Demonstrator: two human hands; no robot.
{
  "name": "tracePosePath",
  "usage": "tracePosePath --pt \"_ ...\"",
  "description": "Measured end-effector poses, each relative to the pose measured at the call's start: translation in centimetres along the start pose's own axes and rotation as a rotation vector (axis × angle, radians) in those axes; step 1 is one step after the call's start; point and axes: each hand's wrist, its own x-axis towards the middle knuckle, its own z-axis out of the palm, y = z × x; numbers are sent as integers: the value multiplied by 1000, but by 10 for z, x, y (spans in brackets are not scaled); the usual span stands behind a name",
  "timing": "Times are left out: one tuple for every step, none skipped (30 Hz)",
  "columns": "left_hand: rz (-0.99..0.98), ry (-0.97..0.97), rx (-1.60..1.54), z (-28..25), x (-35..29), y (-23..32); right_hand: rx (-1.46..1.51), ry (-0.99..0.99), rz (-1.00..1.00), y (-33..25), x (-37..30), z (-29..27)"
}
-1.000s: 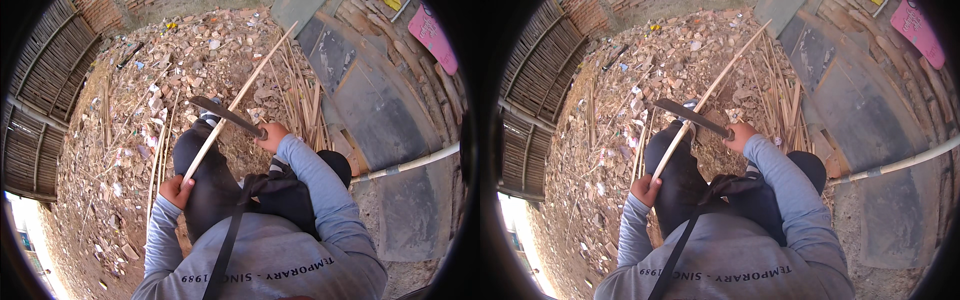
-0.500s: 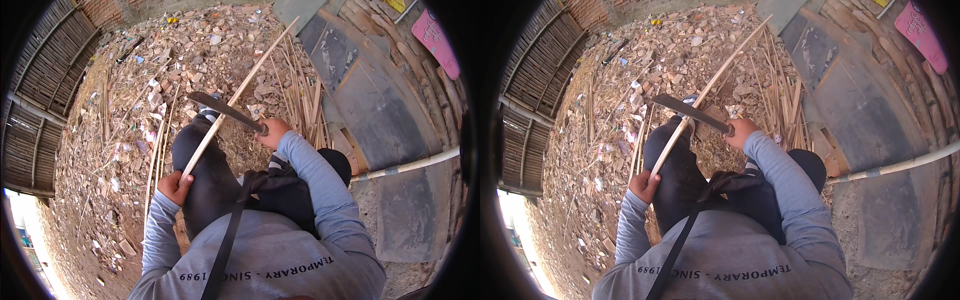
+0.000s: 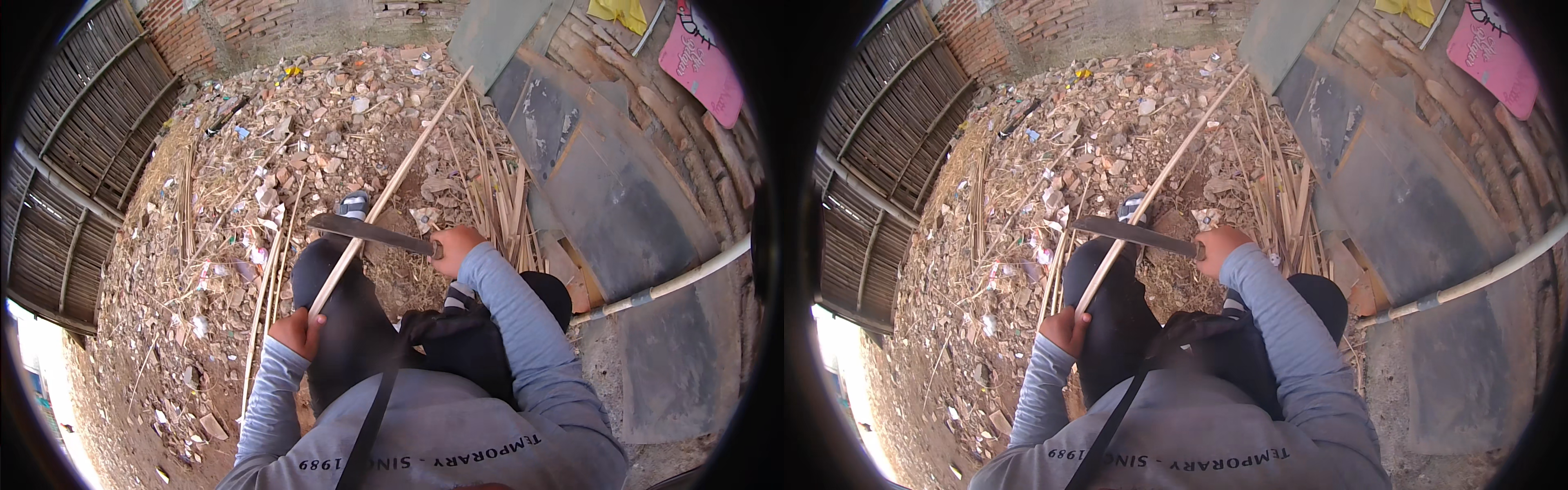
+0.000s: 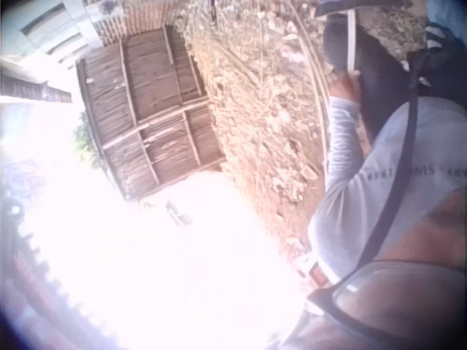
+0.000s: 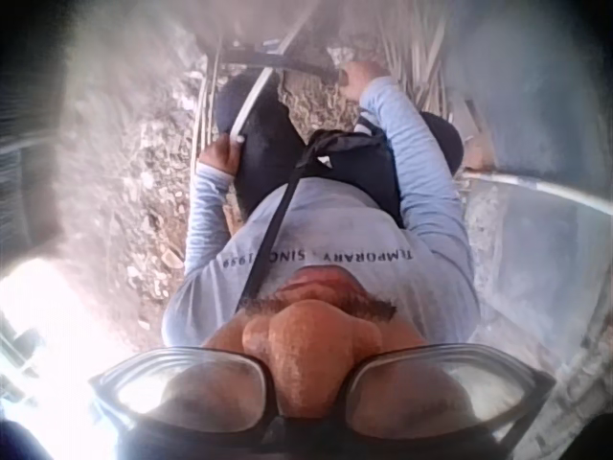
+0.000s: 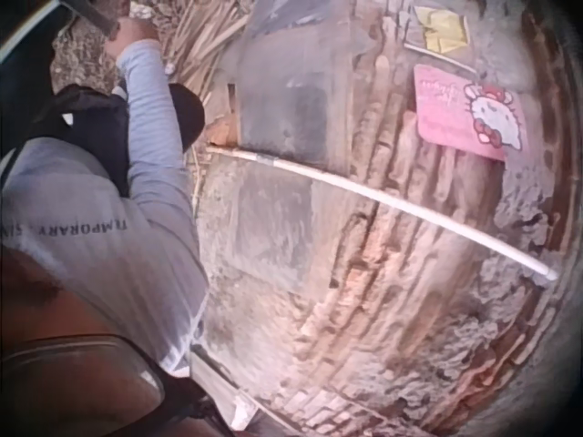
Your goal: The person strips a long, thin piece of bamboo using a knife while sitting on the ground.
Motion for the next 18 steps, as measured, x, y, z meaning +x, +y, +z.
tracePosePath --pt "25 37 22 4 1 -1 28 -17 10 5 2 0" --pt "25 45 36 5 2 -1 24 -12 57 12 5 -3" --pt "27 54 47 7 2 -1 18 -6 107 19 9 -9" --pt "29 62 57 8 3 0 13 1 158 24 12 -13" --pt "15 51 58 7 3 0 38 8 190 25 11 -13" --pt "11 52 76 4 0 0 30 5 154 19 11 -12" --pt "12 50 91 1 -2 2 21 5 126 13 7 -11" --pt "13 48 107 -2 -5 4 12 4 98 7 3 -10" --pt "22 23 99 -5 -8 7 18 -4 64 3 -6 -11" --pt "40 1 108 -10 -12 9 -21 -54 55 0 -9 -16" --pt "57 -20 118 -14 -17 11 -60 -104 45 -2 -11 -21" --pt "68 -50 124 -17 -23 13 -100 -166 39 -3 -14 -23" --pt "42 -83 144 -21 -26 17 -109 -151 28 10 -11 -19" --pt "20 -68 160 -20 -26 18 -101 -111 67 17 -12 -22" --pt "-11 -57 174 -19 -29 19 -93 -80 103 20 -13 -26" --pt "-41 -46 188 -17 -32 19 -86 -49 138 20 -12 -28" --pt "-50 -18 207 -13 -36 16 -80 -80 175 16 -13 -29" --pt "-40 0 191 -7 -37 13 -88 -59 134 16 -13 -23"
